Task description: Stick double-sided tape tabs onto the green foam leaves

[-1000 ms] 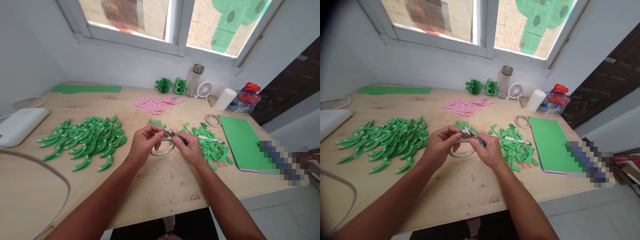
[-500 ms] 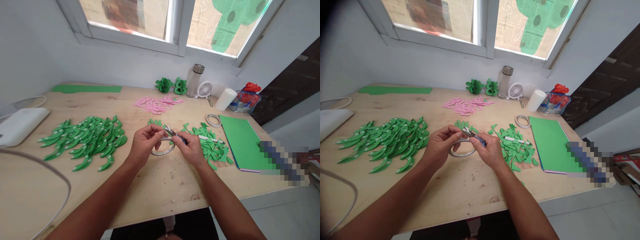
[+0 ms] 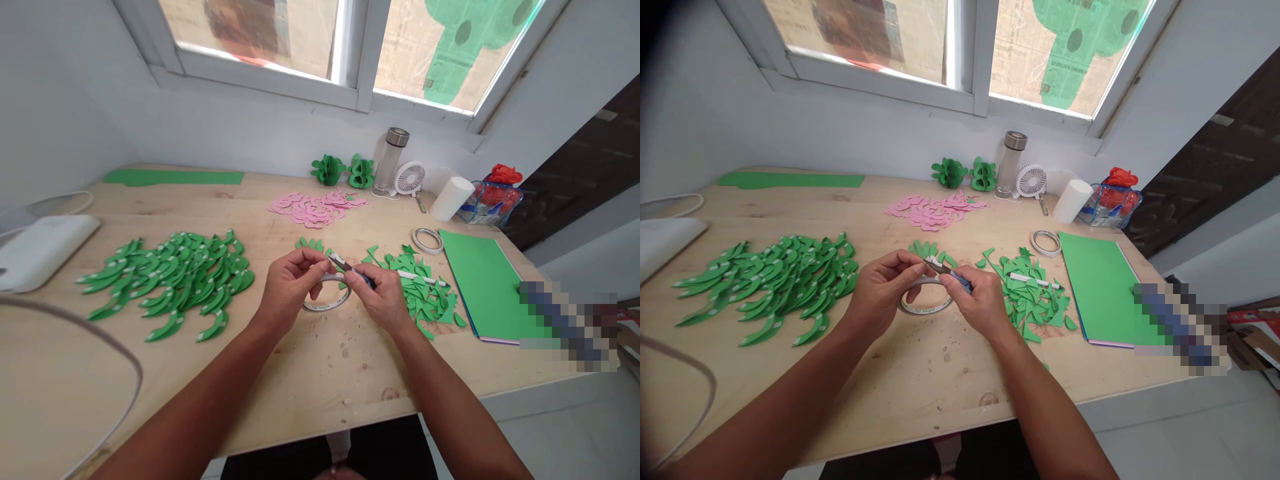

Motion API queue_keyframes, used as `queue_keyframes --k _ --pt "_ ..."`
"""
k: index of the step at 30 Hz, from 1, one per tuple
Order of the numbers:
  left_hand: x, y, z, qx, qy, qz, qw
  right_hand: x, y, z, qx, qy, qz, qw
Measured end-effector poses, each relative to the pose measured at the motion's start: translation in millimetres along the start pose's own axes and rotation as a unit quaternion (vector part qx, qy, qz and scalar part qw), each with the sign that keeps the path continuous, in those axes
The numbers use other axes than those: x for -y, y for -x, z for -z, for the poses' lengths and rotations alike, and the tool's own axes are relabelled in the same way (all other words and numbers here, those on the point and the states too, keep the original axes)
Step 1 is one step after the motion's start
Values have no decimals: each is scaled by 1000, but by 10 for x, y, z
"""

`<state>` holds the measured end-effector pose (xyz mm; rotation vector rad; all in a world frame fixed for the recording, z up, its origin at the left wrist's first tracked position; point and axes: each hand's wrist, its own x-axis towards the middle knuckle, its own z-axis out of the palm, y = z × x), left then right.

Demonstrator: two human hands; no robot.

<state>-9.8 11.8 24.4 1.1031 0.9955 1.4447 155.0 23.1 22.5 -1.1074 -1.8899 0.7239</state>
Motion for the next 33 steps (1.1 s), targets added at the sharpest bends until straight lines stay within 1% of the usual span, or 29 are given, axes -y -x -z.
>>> queue_keyframes --k 21,33 --pt "-4 -4 -1 0 -7 6 1000 6 2 -4 -19 28 -2 999" --pt "14 -12 5 -3 -17 14 1000 -7 25 -31 -48 117 17 992"
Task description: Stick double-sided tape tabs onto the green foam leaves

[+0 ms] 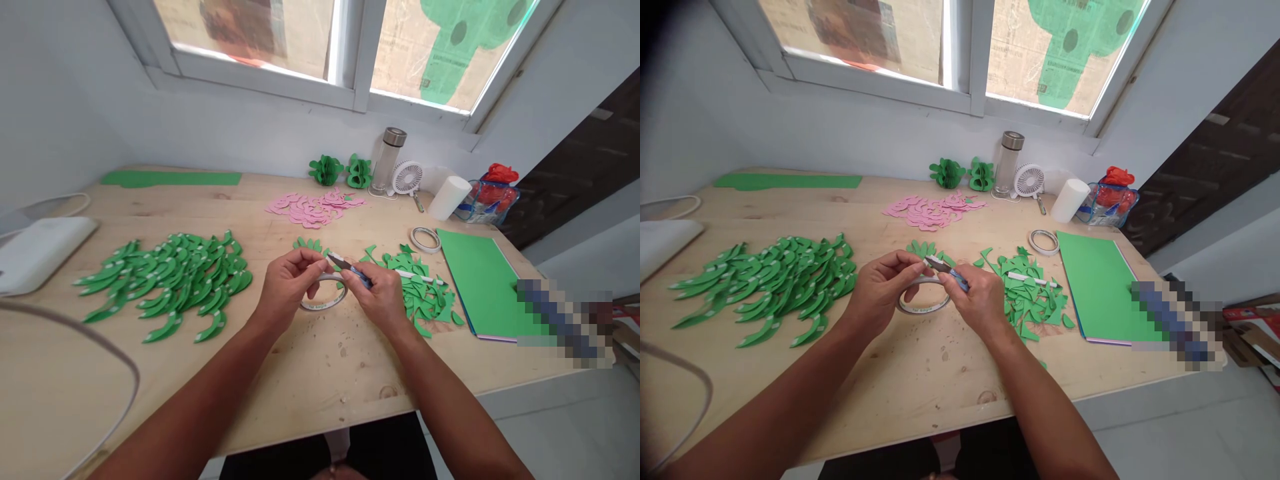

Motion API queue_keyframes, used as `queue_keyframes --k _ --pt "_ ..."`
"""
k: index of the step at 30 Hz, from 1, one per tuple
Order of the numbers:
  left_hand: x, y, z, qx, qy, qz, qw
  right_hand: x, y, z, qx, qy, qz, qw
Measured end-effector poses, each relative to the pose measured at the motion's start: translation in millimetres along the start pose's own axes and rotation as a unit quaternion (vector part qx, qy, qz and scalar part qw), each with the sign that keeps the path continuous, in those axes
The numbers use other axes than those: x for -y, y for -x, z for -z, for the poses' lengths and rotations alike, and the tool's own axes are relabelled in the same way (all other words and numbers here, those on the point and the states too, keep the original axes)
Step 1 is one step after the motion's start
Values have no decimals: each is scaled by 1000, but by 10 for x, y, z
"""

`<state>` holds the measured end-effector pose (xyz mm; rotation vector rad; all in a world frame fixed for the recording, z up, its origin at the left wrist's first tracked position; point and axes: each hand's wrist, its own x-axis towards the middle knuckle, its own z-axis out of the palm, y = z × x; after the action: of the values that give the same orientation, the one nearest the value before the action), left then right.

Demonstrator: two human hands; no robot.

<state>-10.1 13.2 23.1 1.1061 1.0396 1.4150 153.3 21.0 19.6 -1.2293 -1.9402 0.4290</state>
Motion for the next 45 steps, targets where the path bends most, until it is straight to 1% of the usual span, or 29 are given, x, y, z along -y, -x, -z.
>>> queue_keyframes --k 6,11,16,19,22,26,29,31,35,37,41,43,45 --pt "26 -10 2 2 10 7 1000 -27 -2 -4 -17 30 13 999" --pt "17 -4 -5 0 8 21 1000 -89 -29 7 -59 32 -21 998" --pt "-13 -2 21 -10 16 13 1000 -109 -52 10 -58 32 -39 997" --pt "-5 -10 22 -16 8 7 1000 -119 -61 20 -87 33 -45 995" --pt "19 -24 -19 -28 -5 -5 1000 -133 -65 35 -121 25 -44 991" --pt "-9 -53 -159 -30 -28 -27 999 -133 -68 67 -153 7 -44 987" --pt "-54 -106 -308 -17 -42 -31 999 -125 -76 125 -170 -5 -55 984" --pt "-43 -168 -414 -5 -49 -33 998 -129 -86 181 -187 -16 -65 980" --pt "108 -331 -624 13 -73 -60 995 -168 -111 294 -225 -36 -84 970" --pt "191 -410 -732 38 -96 -77 992 -184 -120 335 -242 -39 -85 966" --pt "276 -515 -956 82 -149 -137 976 -183 -120 381 -263 -43 -73 961" --pt "309 -542 -1064 93 -160 -175 967 -170 -113 392 -269 -42 -67 960" --pt "366 -563 -1165 96 -171 -188 962 -154 -105 397 -269 -40 -60 960"
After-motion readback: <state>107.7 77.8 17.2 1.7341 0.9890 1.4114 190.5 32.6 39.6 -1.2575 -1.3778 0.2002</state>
